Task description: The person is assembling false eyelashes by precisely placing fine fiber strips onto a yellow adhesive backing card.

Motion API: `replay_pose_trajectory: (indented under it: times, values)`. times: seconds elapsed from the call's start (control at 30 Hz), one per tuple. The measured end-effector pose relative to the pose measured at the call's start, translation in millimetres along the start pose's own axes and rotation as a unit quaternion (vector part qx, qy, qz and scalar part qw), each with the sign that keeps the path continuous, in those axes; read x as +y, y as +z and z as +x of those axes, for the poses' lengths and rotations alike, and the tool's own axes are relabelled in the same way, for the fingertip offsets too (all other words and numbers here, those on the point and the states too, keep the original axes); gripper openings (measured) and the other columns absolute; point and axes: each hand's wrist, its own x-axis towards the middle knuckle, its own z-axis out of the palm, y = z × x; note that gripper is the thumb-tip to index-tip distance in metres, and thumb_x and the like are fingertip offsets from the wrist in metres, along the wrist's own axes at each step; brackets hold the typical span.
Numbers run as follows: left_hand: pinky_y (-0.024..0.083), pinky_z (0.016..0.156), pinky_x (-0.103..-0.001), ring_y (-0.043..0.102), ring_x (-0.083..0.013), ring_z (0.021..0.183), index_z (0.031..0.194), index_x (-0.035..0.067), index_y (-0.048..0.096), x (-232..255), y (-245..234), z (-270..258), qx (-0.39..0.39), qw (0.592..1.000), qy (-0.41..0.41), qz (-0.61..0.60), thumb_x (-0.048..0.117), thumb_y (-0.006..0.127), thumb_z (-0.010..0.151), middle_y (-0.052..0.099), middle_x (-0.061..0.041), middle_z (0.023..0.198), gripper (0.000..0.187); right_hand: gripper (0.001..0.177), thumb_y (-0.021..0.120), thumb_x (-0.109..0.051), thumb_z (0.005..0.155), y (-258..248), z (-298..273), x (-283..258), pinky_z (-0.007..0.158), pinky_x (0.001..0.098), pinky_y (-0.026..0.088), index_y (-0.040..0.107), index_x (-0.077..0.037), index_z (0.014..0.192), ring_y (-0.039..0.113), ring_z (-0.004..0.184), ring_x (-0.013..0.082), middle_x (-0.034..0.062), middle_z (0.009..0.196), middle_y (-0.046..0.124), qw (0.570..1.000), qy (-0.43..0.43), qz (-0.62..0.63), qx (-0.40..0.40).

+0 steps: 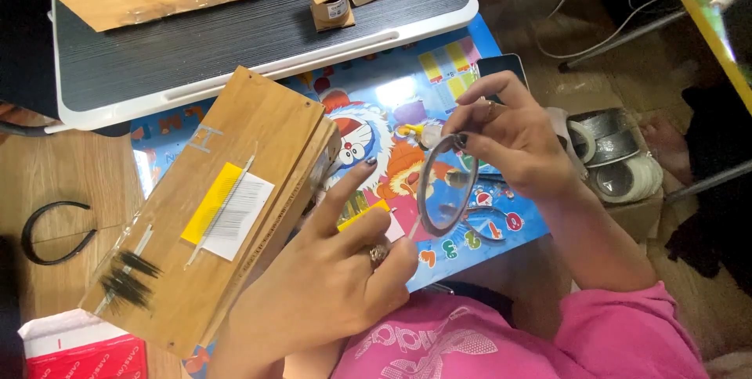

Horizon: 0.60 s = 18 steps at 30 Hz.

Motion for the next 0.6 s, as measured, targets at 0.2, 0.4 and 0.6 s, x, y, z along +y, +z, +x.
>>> replay_pose_trajectory:
  times: [0.2, 0.4, 0.6]
  values:
    - [0.046, 0.109, -0.058, 0.061, -0.0504, 0.111, 0.088, 0.004, 0.055, 17.2, -13.0, -12.2, -0.112, 0.971, -0.092, -0.188, 0.015, 0.064, 0.094, 0.053, -0.012, 0.073, 0.016, 0.033, 0.061, 0.007, 0.093, 12.8, -17.6, 42.3, 0.083, 0.0329, 0.058, 0.053, -0.008, 0.121, 0.073, 0.096, 0.0224, 0.0138, 0.1, 0.069, 0.98, 0.185, 0.068, 0.02]
    - [0.046, 0.061, -0.066, 0.07, -0.0471, 0.075, 0.117, 0.018, 0.052, 26.5, -23.0, 12.2, -0.4, 0.831, -0.293, -0.251, 0.04, 0.052, 0.102, 0.075, -0.016, 0.079, 0.026, 0.028, 0.06, 0.003, 0.097, 27.5, -56.1, 83.3, 0.083, 0.0263, 0.055, 0.054, -0.009, 0.121, 0.065, 0.1, 0.0123, 0.0083, 0.103, 0.067, 0.977, 0.196, 0.021, -0.077]
    - [0.051, 0.043, -0.05, 0.07, -0.0359, 0.07, 0.084, 0.009, 0.072, 41.3, -7.4, 32.5, -0.369, 0.9, -0.131, -0.192, -0.002, 0.063, 0.077, 0.071, -0.013, 0.083, 0.017, 0.023, 0.069, -0.022, 0.095, 39.5, -78.3, 87.2, 0.085, 0.0256, 0.054, 0.067, -0.011, 0.116, 0.068, 0.094, 0.0097, 0.0012, 0.105, 0.074, 0.947, 0.228, -0.126, -0.19]
